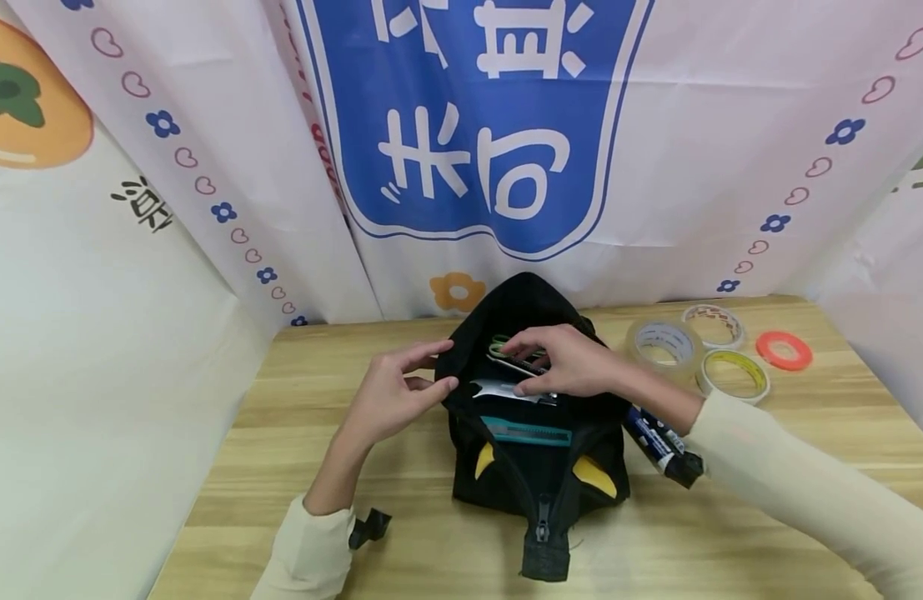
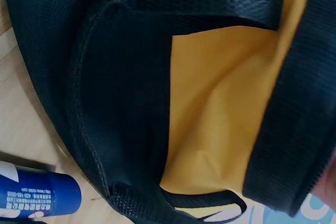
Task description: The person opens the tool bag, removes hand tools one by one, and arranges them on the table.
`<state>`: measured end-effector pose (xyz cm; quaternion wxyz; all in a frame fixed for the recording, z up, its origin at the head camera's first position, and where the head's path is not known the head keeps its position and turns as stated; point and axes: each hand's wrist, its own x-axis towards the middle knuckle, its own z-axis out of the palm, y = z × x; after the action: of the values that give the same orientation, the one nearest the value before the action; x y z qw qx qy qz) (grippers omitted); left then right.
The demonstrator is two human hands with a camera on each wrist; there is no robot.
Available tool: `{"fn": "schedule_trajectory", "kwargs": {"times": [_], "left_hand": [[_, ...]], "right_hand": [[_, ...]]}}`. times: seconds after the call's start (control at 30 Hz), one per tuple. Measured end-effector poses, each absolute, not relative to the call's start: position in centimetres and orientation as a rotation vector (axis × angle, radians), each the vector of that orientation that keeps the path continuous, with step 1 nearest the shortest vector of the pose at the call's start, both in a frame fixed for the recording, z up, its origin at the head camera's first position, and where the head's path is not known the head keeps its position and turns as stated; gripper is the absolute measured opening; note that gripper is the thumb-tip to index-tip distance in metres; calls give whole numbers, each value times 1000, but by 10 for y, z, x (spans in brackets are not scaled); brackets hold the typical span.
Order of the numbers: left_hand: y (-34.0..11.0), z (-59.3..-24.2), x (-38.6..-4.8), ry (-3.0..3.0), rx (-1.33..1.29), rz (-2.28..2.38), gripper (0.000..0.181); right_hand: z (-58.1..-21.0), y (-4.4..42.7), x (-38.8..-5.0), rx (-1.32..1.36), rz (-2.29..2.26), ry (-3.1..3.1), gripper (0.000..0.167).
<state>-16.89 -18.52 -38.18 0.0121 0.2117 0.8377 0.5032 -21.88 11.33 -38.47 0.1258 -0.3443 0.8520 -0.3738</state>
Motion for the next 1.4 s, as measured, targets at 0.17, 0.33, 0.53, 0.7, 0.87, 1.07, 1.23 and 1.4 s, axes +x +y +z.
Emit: {"fn": "schedule_trajectory", "kwargs": {"times": [0.17, 0.33, 0.53, 0.7, 0.87, 1.07, 1.23, 1.4], "left_hand": [[-186, -381, -168, 2612, 666, 1570, 49], [-187, -381, -169, 2603, 676, 1567, 49], [-189, -380, -169, 2606, 684, 1545, 50], [-188, -378, -169, 2606, 674, 1539, 50], [-190, -378, -169, 2613, 672, 1532, 50], [-190, -379, -170, 2621, 679, 1524, 51], [-190, -379, -170, 2627, 684, 1519, 51], [-190, -379, -170, 2628, 684, 1520, 51]], "right_hand": [[-396, 106, -223, -1031, -1062, 2460, 54], [-408, 100, -224, -1035, -1002, 2451, 54], [-418, 97, -222, -1059, -930, 2443, 54], [-427, 97, -220, -1023, -937, 2413, 53], [-436, 96, -218, -1013, -935, 2372, 52], [-444, 94, -216, -1055, -895, 2365, 51], [-448, 91, -213, -1070, -883, 2391, 48], [-451, 88, -211, -1074, -841, 2445, 42]]}}
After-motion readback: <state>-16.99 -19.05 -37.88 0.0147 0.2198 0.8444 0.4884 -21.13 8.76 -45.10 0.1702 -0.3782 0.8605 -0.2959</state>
